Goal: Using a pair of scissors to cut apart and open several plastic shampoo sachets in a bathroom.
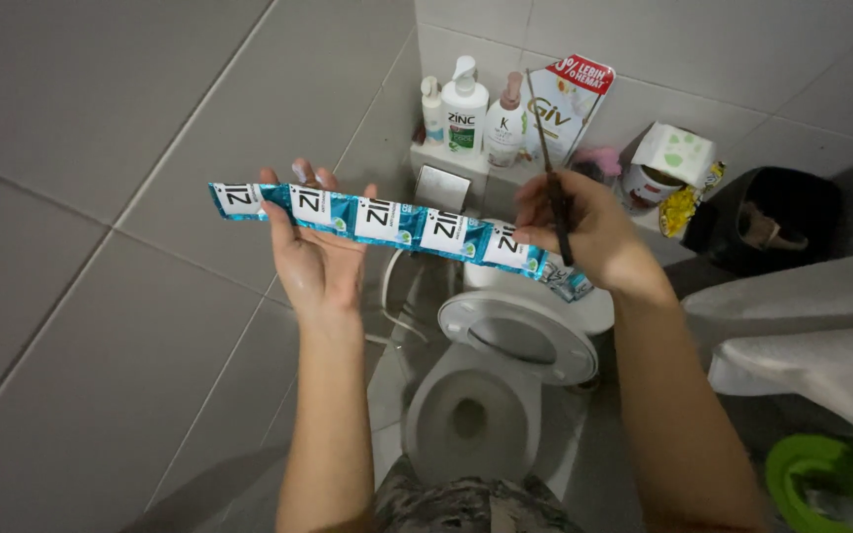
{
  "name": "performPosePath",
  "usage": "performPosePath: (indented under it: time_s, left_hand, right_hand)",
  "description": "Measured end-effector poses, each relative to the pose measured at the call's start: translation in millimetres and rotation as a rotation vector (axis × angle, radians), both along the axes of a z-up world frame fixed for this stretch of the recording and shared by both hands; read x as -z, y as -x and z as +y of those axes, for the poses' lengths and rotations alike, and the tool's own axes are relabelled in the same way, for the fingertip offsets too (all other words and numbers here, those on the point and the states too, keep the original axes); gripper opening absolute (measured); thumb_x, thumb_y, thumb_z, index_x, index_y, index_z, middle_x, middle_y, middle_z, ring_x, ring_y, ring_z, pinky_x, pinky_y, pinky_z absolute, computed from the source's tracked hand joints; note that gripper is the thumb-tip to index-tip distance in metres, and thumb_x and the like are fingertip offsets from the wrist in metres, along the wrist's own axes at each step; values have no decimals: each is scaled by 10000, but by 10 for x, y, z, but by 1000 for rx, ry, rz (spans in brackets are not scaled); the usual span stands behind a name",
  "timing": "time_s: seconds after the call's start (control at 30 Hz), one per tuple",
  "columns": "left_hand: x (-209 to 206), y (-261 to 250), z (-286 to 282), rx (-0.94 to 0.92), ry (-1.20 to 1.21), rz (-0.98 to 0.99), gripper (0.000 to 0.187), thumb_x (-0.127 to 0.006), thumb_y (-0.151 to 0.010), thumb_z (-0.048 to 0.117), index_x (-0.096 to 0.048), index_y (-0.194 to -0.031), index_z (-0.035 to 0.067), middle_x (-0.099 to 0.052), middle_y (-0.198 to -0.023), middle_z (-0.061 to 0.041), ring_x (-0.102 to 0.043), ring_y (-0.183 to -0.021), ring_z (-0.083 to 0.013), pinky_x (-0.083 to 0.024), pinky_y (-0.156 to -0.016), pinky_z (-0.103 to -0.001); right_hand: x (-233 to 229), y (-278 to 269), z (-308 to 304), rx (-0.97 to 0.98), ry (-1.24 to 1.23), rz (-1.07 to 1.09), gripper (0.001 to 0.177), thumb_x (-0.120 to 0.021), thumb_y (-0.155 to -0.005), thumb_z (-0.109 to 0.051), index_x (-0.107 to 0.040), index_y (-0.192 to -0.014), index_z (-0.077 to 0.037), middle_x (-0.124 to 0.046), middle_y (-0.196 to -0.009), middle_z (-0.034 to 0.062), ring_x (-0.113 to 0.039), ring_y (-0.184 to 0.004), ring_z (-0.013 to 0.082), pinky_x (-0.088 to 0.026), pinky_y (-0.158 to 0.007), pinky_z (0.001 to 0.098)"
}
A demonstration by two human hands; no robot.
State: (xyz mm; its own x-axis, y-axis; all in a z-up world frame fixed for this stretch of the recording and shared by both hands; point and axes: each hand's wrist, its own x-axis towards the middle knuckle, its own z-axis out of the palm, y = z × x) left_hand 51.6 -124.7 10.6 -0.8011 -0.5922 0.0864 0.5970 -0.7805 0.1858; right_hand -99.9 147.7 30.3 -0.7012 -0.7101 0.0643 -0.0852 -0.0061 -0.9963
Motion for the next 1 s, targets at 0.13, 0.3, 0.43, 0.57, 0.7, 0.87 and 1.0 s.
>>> performPosePath:
  time_s: [0.13,0.3,0.43,0.57,0.7,0.87,1.0]
  left_hand:
    - [-21,10,18,-10,20,-15,375,-451,-1084,432,-542,-1430,320,-643,-1333,-25,-656,-1190,-225,-483,-1061,-701]
    - [482,152,-88,66,64,-117,371,-532,-1111,363,-555,-1381,110,-693,-1271,-115,-705,-986,-205,-592,-788,-444]
    - [583,308,81,529,61,-16,408,-669,-1193,293,-548,-1367,-55,-675,-1107,-159,-664,-794,-177,-554,-653,-268]
    - [180,358,388,667,350,-455,503,-708,-876,282,-524,-1302,87,-735,-1120,-143,-698,-772,-164,-528,-545,-253]
    - [558,482,224,809,587,-460,708,-720,-871,142,-462,-1518,11,-682,-1208,-129,-675,-954,-141,-567,-790,-238]
    - [392,443,136,1046,754,-387,750,-698,-955,177,-389,-1624,35,-639,-1331,-56,-637,-1064,-98,-549,-813,-268]
    - [267,424,281,1175,881,-477,760,-660,-971,326,-332,-1619,101,-635,-1360,-80,-640,-1183,-166,-571,-946,-331]
  right_hand:
    - [-28,-7,2,45,64,-6,410,-782,-821,41,-598,-1184,-18,-680,-1056,61,-682,-970,154,-592,-879,310]
    - [-166,-89,13,83,151,44,390,-769,-847,45,-582,-1184,-13,-671,-1117,71,-689,-1043,169,-591,-929,328]
    - [-304,-143,-20,26,248,120,370,-780,-862,45,-585,-1172,-7,-672,-1125,83,-691,-1066,187,-603,-953,349]
    - [-416,-179,-104,6,227,121,354,-782,-862,45,-602,-1163,-1,-682,-1112,81,-689,-1062,184,-603,-955,343]
    - [-222,-87,-115,-1,183,156,383,-792,-859,38,-606,-1192,1,-667,-1108,60,-654,-1025,142,-560,-927,295]
    - [-178,-135,-118,11,134,185,387,-799,-853,31,-618,-1194,7,-645,-1085,47,-612,-968,115,-530,-895,273]
    - [-212,-198,-129,41,57,219,369,-800,-855,-23,-630,-1182,1,-673,-1058,41,-645,-974,113,-546,-874,271]
